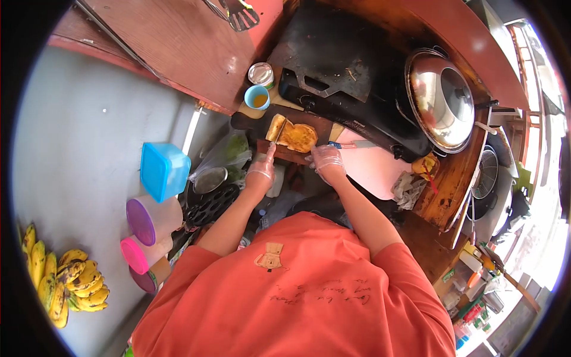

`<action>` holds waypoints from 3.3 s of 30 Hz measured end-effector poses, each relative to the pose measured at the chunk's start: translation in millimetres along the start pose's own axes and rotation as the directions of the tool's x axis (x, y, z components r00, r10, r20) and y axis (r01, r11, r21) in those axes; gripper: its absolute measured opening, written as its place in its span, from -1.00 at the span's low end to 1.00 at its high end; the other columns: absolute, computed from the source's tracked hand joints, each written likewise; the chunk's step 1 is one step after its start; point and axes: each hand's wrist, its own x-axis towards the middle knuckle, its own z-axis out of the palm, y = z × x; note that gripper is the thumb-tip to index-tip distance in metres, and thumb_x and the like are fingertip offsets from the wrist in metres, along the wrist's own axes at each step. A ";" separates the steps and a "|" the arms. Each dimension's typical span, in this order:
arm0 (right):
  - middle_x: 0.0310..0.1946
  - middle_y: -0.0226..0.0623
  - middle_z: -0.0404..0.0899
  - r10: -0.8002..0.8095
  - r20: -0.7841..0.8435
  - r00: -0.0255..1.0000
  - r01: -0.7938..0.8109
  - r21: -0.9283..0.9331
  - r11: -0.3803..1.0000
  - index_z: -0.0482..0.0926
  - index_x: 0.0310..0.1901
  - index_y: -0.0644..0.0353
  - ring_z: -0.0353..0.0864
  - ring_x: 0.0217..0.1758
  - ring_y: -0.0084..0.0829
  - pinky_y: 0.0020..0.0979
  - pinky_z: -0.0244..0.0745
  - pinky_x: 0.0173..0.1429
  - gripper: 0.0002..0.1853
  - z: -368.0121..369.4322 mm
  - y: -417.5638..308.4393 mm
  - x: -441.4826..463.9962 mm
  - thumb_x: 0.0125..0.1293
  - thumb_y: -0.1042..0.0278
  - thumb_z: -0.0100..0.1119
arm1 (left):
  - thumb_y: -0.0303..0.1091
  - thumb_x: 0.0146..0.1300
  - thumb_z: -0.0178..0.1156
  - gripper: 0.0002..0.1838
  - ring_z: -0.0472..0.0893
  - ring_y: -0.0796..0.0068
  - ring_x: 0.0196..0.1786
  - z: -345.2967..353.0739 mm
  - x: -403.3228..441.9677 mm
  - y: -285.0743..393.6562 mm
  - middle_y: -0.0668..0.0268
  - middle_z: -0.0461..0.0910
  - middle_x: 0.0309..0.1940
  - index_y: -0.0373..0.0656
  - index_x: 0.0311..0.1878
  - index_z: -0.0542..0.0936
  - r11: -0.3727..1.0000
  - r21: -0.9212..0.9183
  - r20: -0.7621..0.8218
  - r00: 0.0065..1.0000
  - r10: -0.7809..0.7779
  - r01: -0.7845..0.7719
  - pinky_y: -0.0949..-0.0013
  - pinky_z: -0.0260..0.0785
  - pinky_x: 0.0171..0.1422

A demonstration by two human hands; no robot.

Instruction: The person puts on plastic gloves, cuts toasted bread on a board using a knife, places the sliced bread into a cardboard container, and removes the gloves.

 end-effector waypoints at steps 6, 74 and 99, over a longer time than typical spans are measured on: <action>-0.17 -0.04 0.74 0.100 -0.059 0.993 -0.093 0.114 0.989 0.64 -0.08 0.27 0.75 -0.04 -0.08 -0.12 0.62 0.05 -0.76 38.0 32.4 24.7 0.37 0.29 0.16 | -0.50 0.26 0.19 -0.10 0.68 -0.11 -0.32 10.3 0.3 -8.8 -0.08 0.69 -0.30 0.07 0.64 0.07 0.997 -0.047 -0.043 0.997 0.057 -0.059 -0.11 0.48 -0.20; -0.10 -0.07 0.74 0.222 -0.094 0.970 -0.212 0.106 0.971 0.63 -0.07 0.19 0.74 0.03 -0.08 -0.11 0.63 0.07 -0.79 62.4 52.6 34.9 0.41 0.34 0.05 | -0.45 0.37 0.05 -0.19 0.73 -0.13 -0.15 1.5 8.0 79.9 -0.14 0.70 -0.14 0.08 0.66 0.02 0.996 0.003 0.225 0.970 -0.092 0.094 -0.09 0.59 -0.04; -0.06 -0.05 0.72 0.167 -0.259 0.951 -0.178 -0.019 0.984 0.71 -0.08 0.21 0.68 0.11 -0.04 -0.10 0.58 0.17 -0.65 48.7 19.2 26.8 0.48 0.16 -0.01 | -0.50 0.26 0.15 -0.11 0.70 -0.15 -0.22 -46.8 -7.4 -3.7 -0.11 0.70 -0.30 -0.08 0.65 0.04 0.995 0.048 0.121 0.988 -0.096 0.091 -0.13 0.52 -0.10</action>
